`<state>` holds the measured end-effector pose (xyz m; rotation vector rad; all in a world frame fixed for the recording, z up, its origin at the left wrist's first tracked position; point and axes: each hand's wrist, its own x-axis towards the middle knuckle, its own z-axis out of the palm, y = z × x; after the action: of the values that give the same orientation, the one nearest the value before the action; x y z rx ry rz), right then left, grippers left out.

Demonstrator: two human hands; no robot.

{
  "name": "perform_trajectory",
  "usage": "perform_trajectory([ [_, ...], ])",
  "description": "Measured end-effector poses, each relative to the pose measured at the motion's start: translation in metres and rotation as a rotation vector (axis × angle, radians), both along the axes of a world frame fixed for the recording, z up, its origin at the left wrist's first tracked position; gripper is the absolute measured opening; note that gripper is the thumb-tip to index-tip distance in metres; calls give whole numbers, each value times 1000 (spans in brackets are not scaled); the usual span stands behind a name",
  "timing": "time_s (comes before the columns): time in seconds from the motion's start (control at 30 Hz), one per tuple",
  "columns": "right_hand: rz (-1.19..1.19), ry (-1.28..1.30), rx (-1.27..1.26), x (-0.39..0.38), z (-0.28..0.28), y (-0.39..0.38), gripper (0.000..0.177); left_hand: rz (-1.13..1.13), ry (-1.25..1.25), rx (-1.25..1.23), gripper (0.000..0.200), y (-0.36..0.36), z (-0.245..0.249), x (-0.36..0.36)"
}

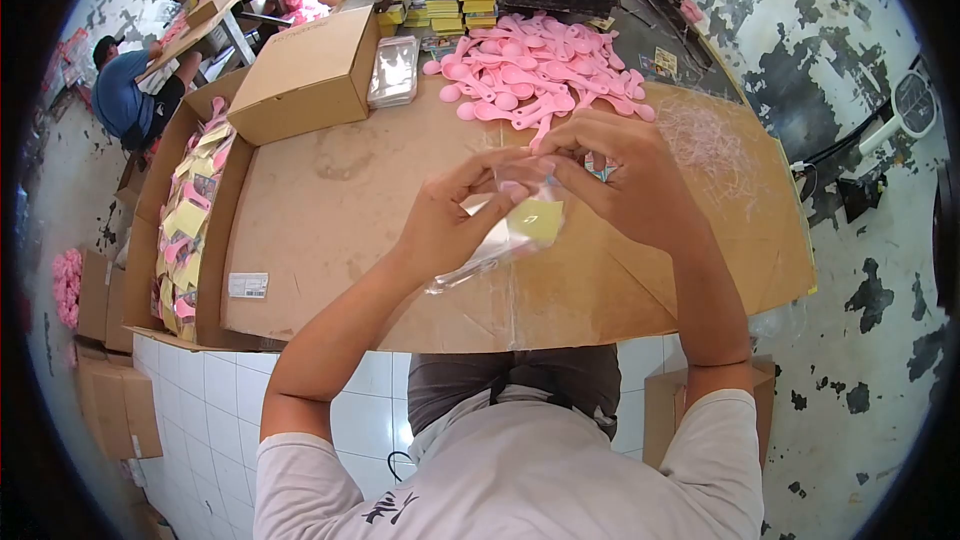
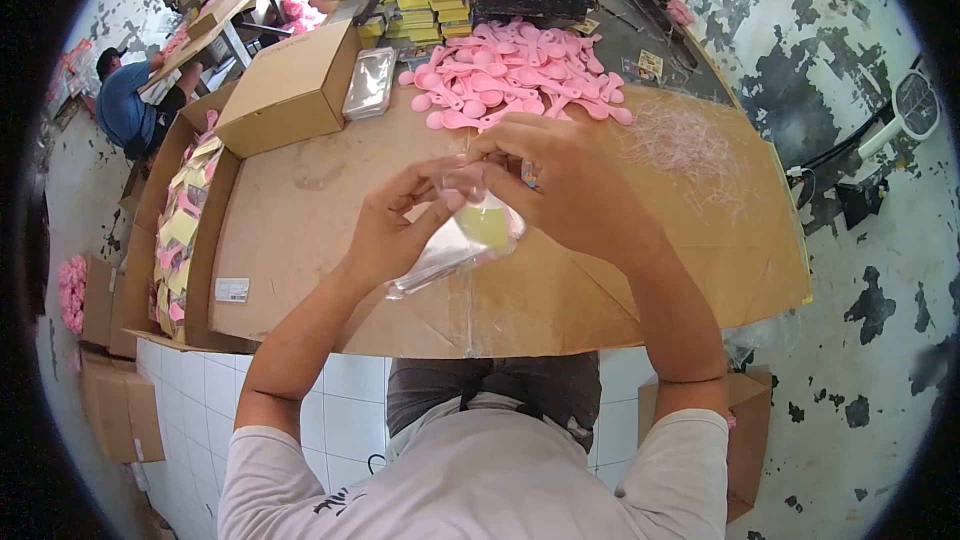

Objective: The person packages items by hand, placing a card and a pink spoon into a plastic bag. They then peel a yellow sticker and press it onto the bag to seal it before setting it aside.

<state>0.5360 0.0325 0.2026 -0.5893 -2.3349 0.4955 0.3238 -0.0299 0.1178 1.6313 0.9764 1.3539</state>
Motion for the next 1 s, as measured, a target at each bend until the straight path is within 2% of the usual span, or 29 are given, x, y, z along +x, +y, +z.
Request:
perform_trajectory([
  [0.1, -92, 130, 93, -6, -20, 7, 18, 17, -72, -77, 41, 1, 0, 0],
  [0.2, -123, 98, 492, -11, -28, 6, 20, 38, -65, -111, 40, -1, 6, -1],
  [0.23, -121, 61, 536, -14, -29, 4, 20, 37, -52, -124, 39, -2, 7, -1],
  [0.43, -121, -84, 758, -31, -48, 10, 24, 172, 227, 47, 46, 2, -12, -2],
  [0.5, -135, -141, 825, -33, -53, 13, 23, 164, 307, -18, 47, 0, -6, -2],
  [0.6, -144, -221, 824, -36, -62, 18, 20, 132, 337, -59, 47, 0, -5, 0],
  [0.7, -299, -198, 695, -30, -63, 32, 18, 77, 336, -93, 46, 1, -6, 0],
  [0.8, -192, 4, 384, -8, -43, 44, 17, 54, 272, -160, 45, 0, -1, 0],
  [0.9, -39, 52, 556, -14, -57, 23, 17, 84, 225, -152, 43, 0, -5, 2],
  [1.0, -102, -28, 688, -21, -64, 8, 18, 109, 308, -135, 43, 0, -3, 3],
])
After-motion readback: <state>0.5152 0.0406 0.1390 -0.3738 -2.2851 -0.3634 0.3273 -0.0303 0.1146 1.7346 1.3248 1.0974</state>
